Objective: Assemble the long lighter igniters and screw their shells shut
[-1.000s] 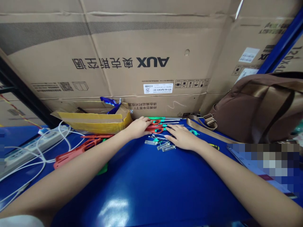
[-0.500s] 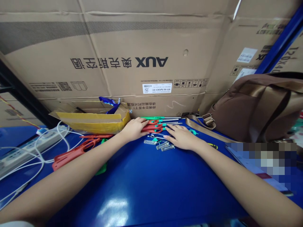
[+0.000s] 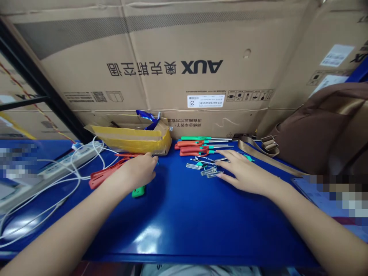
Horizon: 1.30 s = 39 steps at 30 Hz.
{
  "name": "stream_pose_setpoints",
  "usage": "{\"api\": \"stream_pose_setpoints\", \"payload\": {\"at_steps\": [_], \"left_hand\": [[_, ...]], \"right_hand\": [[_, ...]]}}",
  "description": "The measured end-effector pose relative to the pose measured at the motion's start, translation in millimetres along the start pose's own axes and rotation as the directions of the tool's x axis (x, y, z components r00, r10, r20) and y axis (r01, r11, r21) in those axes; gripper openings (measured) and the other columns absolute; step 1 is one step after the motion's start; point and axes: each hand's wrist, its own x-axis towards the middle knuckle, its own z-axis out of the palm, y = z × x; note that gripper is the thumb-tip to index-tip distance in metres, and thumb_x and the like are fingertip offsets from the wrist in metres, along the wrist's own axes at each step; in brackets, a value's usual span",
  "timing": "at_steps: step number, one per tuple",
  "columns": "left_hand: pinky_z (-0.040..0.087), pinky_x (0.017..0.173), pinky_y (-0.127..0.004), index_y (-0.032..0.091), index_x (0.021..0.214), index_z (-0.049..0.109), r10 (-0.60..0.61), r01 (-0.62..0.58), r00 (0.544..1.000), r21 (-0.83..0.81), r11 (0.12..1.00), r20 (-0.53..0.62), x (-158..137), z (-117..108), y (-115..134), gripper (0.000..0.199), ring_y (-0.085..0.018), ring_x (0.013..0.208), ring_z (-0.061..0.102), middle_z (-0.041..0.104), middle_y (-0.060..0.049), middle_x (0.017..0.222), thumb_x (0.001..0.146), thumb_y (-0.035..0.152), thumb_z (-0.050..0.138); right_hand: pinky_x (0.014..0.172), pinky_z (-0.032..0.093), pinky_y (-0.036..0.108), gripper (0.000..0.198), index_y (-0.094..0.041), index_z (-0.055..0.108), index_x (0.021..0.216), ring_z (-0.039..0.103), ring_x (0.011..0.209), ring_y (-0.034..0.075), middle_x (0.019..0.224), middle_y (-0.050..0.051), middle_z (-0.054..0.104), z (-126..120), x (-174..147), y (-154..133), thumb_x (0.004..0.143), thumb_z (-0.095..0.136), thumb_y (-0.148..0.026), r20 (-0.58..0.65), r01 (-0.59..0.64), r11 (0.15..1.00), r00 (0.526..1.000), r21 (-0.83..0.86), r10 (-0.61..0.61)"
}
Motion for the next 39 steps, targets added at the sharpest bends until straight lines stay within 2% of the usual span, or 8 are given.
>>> {"api": "stream_pose_setpoints", "payload": {"at_steps": [8,12,19,22,24,30,35,39], "left_hand": [[0.055,0.092,-0.049,-0.002,0.137,0.051,-0.253,0.238,0.957,0.113,0.965,0.141,3.5,18.3,9.0,0.053,-0.043,0.117,0.066,0.056,-0.036,0.132,0.085,0.009,0.054],[0.055,0.092,-0.042,-0.006,0.143,0.041,-0.2,0.191,0.956,0.063,0.98,0.213,-3.1,8.5,4.7,0.07,-0.041,0.122,0.064,0.054,-0.038,0.136,0.076,0.003,0.058],[0.056,0.072,-0.031,0.018,0.132,0.057,0.134,-0.077,0.91,-0.158,0.984,0.392,-28.3,-11.1,13.1,0.074,-0.031,0.098,0.072,0.072,-0.013,0.115,0.06,0.016,0.076],[0.051,0.064,-0.027,0.026,0.117,0.065,0.457,-0.333,0.854,-0.417,0.846,0.247,-27.4,-4.1,35.8,0.053,-0.022,0.081,0.069,0.072,-0.001,0.096,0.066,0.015,0.075],[0.053,0.081,-0.027,0.029,0.126,0.062,0.584,-0.448,0.809,-0.574,0.685,0.066,-22.6,9.4,55.5,0.056,-0.02,0.095,0.069,0.071,-0.001,0.113,0.074,0.017,0.078],[0.051,0.1,-0.04,0.022,0.134,0.055,0.506,-0.535,0.829,-0.606,0.589,-0.241,-11.6,49.3,90.7,0.056,-0.027,0.116,0.062,0.067,-0.01,0.125,0.086,0.038,0.078],[0.052,0.094,-0.04,0.023,0.132,0.057,0.471,-0.515,0.851,-0.552,0.656,-0.234,-9.1,46.4,79.5,0.057,-0.027,0.109,0.064,0.068,-0.007,0.117,0.081,0.037,0.08],[0.053,0.09,-0.035,0.024,0.119,0.067,0.518,-0.534,0.831,-0.553,0.64,-0.203,-4.6,44.6,70.4,0.031,-0.023,0.102,0.066,0.069,-0.005,0.11,0.089,0.031,0.071]], "right_hand": [[0.117,0.04,0.058,0.032,-0.021,0.073,0.116,0.045,0.144,0.034,0.155,0.014,0.05,0.8,3.1,-6.5,0.102,0.049,-0.037,-0.113,0.158,0.987,0.982,0.035,-0.153],[0.117,0.04,0.058,0.032,-0.022,0.075,0.112,0.046,0.142,0.035,0.153,0.014,0.052,-2.3,2.4,-5.0,0.101,0.05,-0.038,-0.13,0.159,0.985,0.98,0.062,-0.15],[0.116,0.04,0.056,0.03,-0.021,0.075,0.11,0.045,0.143,0.036,0.153,0.015,0.051,-5.4,2.7,-13.0,0.101,0.051,-0.035,-0.133,0.16,0.98,0.981,0.122,-0.143],[0.116,0.04,0.051,0.031,-0.022,0.072,0.116,0.049,0.138,0.032,0.147,0.015,0.055,-4.6,2.2,-22.7,0.103,0.05,-0.039,-0.116,0.219,0.964,0.972,0.15,-0.203],[0.111,0.044,0.047,0.034,-0.021,0.07,0.116,0.054,0.13,0.03,0.138,0.015,0.059,-4.7,1.3,-29.3,0.101,0.054,-0.047,-0.084,0.254,0.947,0.967,0.196,-0.242],[0.077,0.048,0.033,0.048,-0.017,0.065,0.106,0.063,0.091,0.022,0.103,0.008,0.067,-5.9,-0.5,-37.4,0.086,0.071,-0.061,0.089,0.252,0.918,0.953,0.305,-0.291],[0.065,0.037,0.028,0.036,-0.02,0.063,0.098,0.057,0.075,0.016,0.091,0.0,0.065,-2.7,-0.9,-31.1,0.086,0.074,-0.052,0.173,0.189,0.925,0.951,0.33,-0.256],[0.062,0.032,0.027,0.03,-0.021,0.062,0.092,0.055,0.072,0.015,0.083,-0.002,0.064,-1.7,-0.9,-27.1,0.088,0.072,-0.049,0.208,0.153,0.934,0.951,0.322,-0.228]]}}
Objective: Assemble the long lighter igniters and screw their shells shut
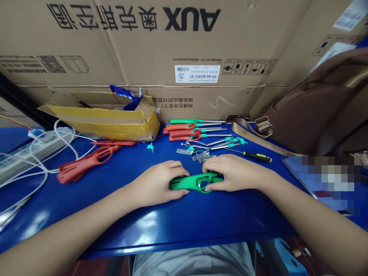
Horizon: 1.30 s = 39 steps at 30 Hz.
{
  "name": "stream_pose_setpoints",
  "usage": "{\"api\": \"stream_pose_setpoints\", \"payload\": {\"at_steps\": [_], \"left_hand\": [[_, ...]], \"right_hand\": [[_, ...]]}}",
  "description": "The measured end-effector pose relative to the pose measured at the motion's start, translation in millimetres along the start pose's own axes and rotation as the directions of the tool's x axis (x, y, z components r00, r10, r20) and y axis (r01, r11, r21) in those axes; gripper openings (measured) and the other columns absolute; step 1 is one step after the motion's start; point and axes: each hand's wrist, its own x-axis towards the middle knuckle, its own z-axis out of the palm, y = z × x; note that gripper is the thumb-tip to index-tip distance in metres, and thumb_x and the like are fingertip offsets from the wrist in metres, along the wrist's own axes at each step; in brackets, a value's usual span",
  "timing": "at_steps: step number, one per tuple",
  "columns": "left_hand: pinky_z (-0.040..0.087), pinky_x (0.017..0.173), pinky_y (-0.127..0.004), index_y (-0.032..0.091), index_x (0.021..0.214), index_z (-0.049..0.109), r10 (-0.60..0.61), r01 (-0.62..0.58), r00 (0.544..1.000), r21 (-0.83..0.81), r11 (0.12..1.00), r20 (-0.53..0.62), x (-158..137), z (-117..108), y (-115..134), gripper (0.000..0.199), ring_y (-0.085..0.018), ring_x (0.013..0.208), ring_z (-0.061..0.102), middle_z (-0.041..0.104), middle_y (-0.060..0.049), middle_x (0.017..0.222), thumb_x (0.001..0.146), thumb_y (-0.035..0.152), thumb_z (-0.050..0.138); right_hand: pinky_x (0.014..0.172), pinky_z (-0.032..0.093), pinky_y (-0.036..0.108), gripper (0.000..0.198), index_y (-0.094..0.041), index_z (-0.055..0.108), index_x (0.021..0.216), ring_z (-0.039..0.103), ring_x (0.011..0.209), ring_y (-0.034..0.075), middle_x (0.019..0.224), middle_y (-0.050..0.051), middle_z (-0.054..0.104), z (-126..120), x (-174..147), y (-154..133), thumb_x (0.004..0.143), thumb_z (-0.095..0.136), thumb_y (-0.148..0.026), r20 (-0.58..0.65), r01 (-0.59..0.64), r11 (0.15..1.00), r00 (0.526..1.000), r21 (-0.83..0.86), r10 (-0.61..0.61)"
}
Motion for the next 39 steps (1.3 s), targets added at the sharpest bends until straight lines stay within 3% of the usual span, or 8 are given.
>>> {"api": "stream_pose_setpoints", "payload": {"at_steps": [6,10,14,17,20,23,29,39], "left_hand": [[0.053,0.093,-0.035,0.024,0.124,0.069,0.005,-0.004,0.996,0.011,1.0,-0.091,2.1,5.7,-7.4,0.029,-0.023,0.105,0.064,0.066,-0.007,0.111,0.099,0.033,0.059],[0.054,0.096,-0.038,0.021,0.129,0.066,-0.049,0.051,0.984,0.011,0.999,-0.17,4.1,9.7,-10.4,0.036,-0.024,0.106,0.066,0.069,-0.008,0.112,0.1,0.041,0.059],[0.053,0.102,-0.041,0.022,0.137,0.059,-0.085,0.087,0.971,-0.003,0.996,-0.225,5.6,14.1,-15.1,0.051,-0.027,0.116,0.065,0.07,-0.009,0.125,0.092,0.043,0.07],[0.048,0.11,-0.044,0.024,0.144,0.051,-0.092,0.087,0.962,-0.031,0.996,-0.258,5.6,17.0,-17.9,0.063,-0.028,0.129,0.06,0.063,-0.008,0.142,0.088,0.041,0.074],[0.054,0.1,-0.043,0.026,0.151,0.043,-0.158,0.151,0.954,-0.048,0.987,-0.256,4.7,17.4,-18.0,0.071,-0.028,0.116,0.065,0.064,-0.009,0.137,0.088,0.041,0.073],[0.056,0.086,-0.04,0.025,0.15,0.043,-0.195,0.19,0.949,-0.046,0.981,-0.246,4.2,15.9,-17.5,0.069,-0.025,0.098,0.066,0.069,-0.008,0.12,0.089,0.039,0.071],[0.052,0.095,-0.041,0.022,0.132,0.06,-0.096,0.091,0.963,-0.03,0.995,-0.25,6.9,14.5,-19.7,0.043,-0.023,0.101,0.064,0.07,-0.005,0.11,0.092,0.034,0.068],[0.05,0.096,-0.04,0.021,0.122,0.067,-0.015,0.02,0.954,0.011,1.0,-0.3,7.1,13.1,-17.0,0.036,-0.025,0.108,0.062,0.072,-0.006,0.117,0.095,0.046,0.066]], "right_hand": [[0.064,0.033,0.027,0.036,-0.021,0.065,0.091,0.061,0.076,0.017,0.086,0.001,0.069,-4.2,-0.9,5.0,0.096,0.061,-0.056,-0.041,-0.026,0.999,0.999,-0.021,0.025],[0.066,0.034,0.028,0.037,-0.018,0.064,0.083,0.058,0.07,0.016,0.079,0.003,0.067,-6.0,-2.0,9.5,0.106,0.045,-0.039,-0.138,-0.065,0.993,0.989,-0.094,0.052],[0.063,0.03,0.029,0.037,-0.018,0.061,0.074,0.052,0.064,0.016,0.071,0.003,0.063,-7.3,-3.4,13.6,0.104,0.044,-0.033,-0.209,-0.11,0.984,0.975,-0.139,0.08],[0.063,0.03,0.029,0.035,-0.019,0.058,0.073,0.052,0.064,0.015,0.072,0.003,0.063,-10.7,-6.1,16.5,0.102,0.044,-0.031,-0.228,-0.134,0.984,0.968,-0.113,0.106],[0.062,0.029,0.03,0.033,-0.02,0.055,0.07,0.05,0.063,0.015,0.07,0.003,0.061,-17.2,-10.4,20.4,0.1,0.045,-0.029,-0.234,-0.156,0.984,0.963,-0.084,0.133],[0.06,0.028,0.03,0.035,-0.02,0.049,0.065,0.044,0.058,0.014,0.062,0.0,0.053,-24.8,-15.3,24.1,0.099,0.046,-0.03,-0.207,-0.153,0.988,0.968,-0.033,0.143],[0.056,0.027,0.028,0.038,-0.02,0.048,0.062,0.039,0.052,0.011,0.055,-0.004,0.044,-24.0,-18.0,17.3,0.098,0.05,-0.031,0.077,-0.083,0.993,0.994,0.087,0.076],[0.053,0.022,0.028,0.039,-0.019,0.052,0.059,0.039,0.049,0.01,0.054,-0.003,0.052,-3.8,-1.9,4.1,0.096,0.057,-0.033,0.089,-0.133,0.988,0.986,-0.073,0.14]]}}
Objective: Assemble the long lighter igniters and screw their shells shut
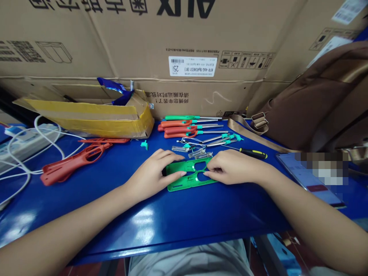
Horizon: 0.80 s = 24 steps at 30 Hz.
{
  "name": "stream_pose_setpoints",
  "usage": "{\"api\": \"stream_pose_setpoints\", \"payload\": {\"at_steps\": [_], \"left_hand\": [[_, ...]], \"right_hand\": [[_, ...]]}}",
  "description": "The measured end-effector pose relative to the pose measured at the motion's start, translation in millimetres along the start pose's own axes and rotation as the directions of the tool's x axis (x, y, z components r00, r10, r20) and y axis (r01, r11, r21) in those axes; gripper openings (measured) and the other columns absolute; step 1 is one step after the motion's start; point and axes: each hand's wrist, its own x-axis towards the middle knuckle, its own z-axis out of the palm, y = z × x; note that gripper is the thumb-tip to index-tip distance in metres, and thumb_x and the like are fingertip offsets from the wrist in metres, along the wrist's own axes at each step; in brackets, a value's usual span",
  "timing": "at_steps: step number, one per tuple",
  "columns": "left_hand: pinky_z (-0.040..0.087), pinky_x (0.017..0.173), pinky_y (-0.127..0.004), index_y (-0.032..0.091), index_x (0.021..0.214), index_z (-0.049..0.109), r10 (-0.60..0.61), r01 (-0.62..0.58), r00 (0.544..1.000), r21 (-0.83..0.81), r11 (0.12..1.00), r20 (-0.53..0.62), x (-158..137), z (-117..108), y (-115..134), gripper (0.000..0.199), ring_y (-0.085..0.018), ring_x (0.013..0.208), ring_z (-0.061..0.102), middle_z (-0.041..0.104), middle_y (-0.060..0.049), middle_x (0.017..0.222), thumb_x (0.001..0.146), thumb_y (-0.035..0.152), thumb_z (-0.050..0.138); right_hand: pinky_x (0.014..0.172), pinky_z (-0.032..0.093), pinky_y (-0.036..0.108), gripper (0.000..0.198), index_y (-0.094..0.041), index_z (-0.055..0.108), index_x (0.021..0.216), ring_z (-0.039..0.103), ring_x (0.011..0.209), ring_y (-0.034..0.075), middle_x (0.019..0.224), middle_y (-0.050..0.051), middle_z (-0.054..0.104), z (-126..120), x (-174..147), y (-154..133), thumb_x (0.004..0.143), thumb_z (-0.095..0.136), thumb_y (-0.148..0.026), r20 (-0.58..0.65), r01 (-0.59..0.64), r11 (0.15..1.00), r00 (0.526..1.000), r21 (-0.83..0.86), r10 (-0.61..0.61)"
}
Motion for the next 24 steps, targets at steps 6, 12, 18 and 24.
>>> {"api": "stream_pose_setpoints", "payload": {"at_steps": [6,12,18,24], "left_hand": [[0.048,0.1,-0.038,0.023,0.126,0.066,0.146,-0.148,0.987,0.02,0.989,0.066,-1.6,-0.2,7.0,0.027,-0.022,0.113,0.061,0.071,-0.006,0.121,0.103,0.032,0.055],[0.046,0.104,-0.042,0.024,0.133,0.063,0.208,-0.22,0.966,0.062,0.973,0.156,-6.4,2.0,11.0,0.033,-0.023,0.123,0.059,0.068,-0.006,0.132,0.102,0.021,0.051],[0.046,0.105,-0.044,0.024,0.133,0.063,0.206,-0.227,0.96,0.097,0.969,0.192,-5.7,2.8,9.4,0.037,-0.024,0.126,0.058,0.066,-0.006,0.136,0.101,0.017,0.047],[0.047,0.103,-0.045,0.024,0.133,0.063,0.184,-0.215,0.962,0.142,0.966,0.203,-5.3,0.8,8.1,0.037,-0.026,0.126,0.058,0.065,-0.005,0.138,0.101,0.018,0.047]], "right_hand": [[0.062,0.034,0.028,0.032,-0.02,0.064,0.079,0.059,0.069,0.015,0.076,0.001,0.067,-1.4,0.4,13.6,0.101,0.053,-0.04,-0.259,0.016,0.999,0.966,-0.039,-0.025],[0.078,0.046,0.033,0.013,-0.021,0.065,0.106,0.065,0.105,0.026,0.112,0.008,0.069,0.3,-0.2,46.2,0.095,0.06,-0.025,-0.439,-0.192,0.972,0.891,-0.136,0.115],[0.082,0.047,0.038,0.003,-0.021,0.061,0.091,0.063,0.098,0.028,0.099,0.008,0.068,10.6,6.9,61.9,0.093,0.06,-0.019,-0.436,-0.209,0.967,0.891,-0.144,0.127],[0.087,0.045,0.042,0.003,-0.021,0.056,0.094,0.061,0.095,0.028,0.097,0.009,0.068,6.8,8.6,59.6,0.093,0.055,-0.019,-0.55,-0.206,0.973,0.826,-0.099,0.119]]}}
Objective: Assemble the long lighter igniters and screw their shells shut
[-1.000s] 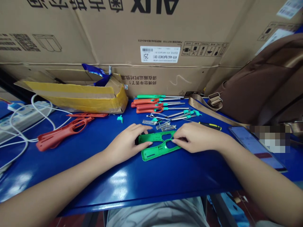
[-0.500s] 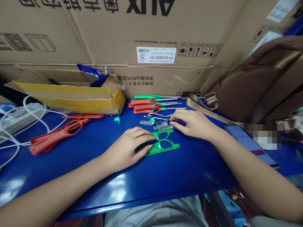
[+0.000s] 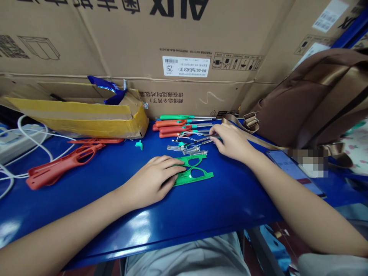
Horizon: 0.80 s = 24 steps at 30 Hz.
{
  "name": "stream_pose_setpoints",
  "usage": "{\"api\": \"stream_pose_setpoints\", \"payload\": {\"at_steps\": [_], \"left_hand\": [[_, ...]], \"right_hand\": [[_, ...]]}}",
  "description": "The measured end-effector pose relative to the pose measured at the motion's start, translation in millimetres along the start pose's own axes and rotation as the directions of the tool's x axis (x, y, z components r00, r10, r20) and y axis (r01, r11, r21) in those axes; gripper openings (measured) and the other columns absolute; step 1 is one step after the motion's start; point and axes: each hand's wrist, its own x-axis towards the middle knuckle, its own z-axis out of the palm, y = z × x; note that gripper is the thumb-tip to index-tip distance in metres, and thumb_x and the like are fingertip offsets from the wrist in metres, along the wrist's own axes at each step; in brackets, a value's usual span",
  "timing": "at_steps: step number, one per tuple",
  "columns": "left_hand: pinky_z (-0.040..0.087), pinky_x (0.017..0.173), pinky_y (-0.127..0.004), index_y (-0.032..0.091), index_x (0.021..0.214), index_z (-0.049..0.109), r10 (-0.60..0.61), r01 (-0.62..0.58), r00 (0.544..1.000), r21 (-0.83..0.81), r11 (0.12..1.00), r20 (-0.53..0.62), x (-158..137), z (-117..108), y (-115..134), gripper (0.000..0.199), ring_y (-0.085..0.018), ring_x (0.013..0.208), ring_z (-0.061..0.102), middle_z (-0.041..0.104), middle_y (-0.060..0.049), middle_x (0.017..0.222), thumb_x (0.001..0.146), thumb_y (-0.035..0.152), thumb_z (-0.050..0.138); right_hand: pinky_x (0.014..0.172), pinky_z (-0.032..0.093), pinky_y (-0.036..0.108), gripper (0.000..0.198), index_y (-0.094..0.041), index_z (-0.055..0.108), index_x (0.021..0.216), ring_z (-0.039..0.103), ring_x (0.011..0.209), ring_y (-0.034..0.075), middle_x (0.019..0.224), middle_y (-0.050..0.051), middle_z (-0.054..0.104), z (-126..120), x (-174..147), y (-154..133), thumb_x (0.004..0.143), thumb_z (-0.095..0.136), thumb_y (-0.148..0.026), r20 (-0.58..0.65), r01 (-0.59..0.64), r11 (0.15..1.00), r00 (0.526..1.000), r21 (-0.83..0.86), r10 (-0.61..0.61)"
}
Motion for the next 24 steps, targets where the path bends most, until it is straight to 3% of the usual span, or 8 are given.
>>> {"api": "stream_pose_setpoints", "payload": {"at_steps": [7,11,14,20,24], "left_hand": [[0.047,0.105,-0.046,0.024,0.138,0.06,-0.03,0.03,0.999,0.024,0.999,0.009,0.8,0.1,-2.5,0.04,-0.026,0.128,0.057,0.063,-0.005,0.143,0.101,0.019,0.046],[0.046,0.108,-0.048,0.023,0.14,0.058,-0.06,0.059,0.998,0.036,0.998,0.015,1.9,-0.3,-6.0,0.04,-0.027,0.13,0.056,0.062,-0.005,0.145,0.102,0.022,0.046],[0.045,0.11,-0.048,0.022,0.141,0.057,-0.074,0.073,0.997,0.029,0.997,0.009,3.2,0.2,-9.7,0.04,-0.027,0.132,0.055,0.062,-0.005,0.145,0.102,0.022,0.047],[0.045,0.11,-0.047,0.023,0.138,0.06,-0.086,0.086,0.996,-0.009,0.996,-0.015,3.4,1.4,-11.4,0.036,-0.025,0.129,0.058,0.064,-0.006,0.142,0.105,0.027,0.044],[0.044,0.11,-0.047,0.023,0.137,0.061,-0.088,0.088,0.995,-0.022,0.996,-0.042,2.5,0.4,-8.7,0.036,-0.025,0.129,0.057,0.066,-0.006,0.139,0.106,0.032,0.045]], "right_hand": [[0.079,0.046,0.037,0.004,-0.023,0.047,0.099,0.061,0.088,0.024,0.096,0.008,0.064,-13.7,1.2,-6.1,0.096,0.048,-0.023,-0.198,-0.046,0.993,0.978,0.111,0.067],[0.07,0.044,0.032,0.005,-0.023,0.046,0.099,0.058,0.075,0.02,0.086,0.003,0.06,-21.8,-0.4,-11.7,0.097,0.048,-0.026,-0.237,-0.061,0.973,0.965,0.221,0.115],[0.067,0.04,0.031,0.005,-0.023,0.048,0.098,0.054,0.07,0.018,0.08,0.001,0.058,-27.0,-2.6,-14.2,0.097,0.048,-0.027,-0.195,-0.059,0.975,0.975,0.213,0.101],[0.059,0.032,0.028,0.01,-0.022,0.056,0.091,0.051,0.061,0.015,0.07,-0.001,0.058,-35.2,-8.0,-21.2,0.096,0.052,-0.03,0.015,-0.011,0.994,1.0,0.111,0.009],[0.061,0.035,0.027,0.014,-0.022,0.057,0.094,0.054,0.063,0.014,0.075,-0.001,0.061,-37.1,-9.3,-28.2,0.098,0.053,-0.035,0.08,0.051,0.984,0.995,0.171,-0.066]]}}
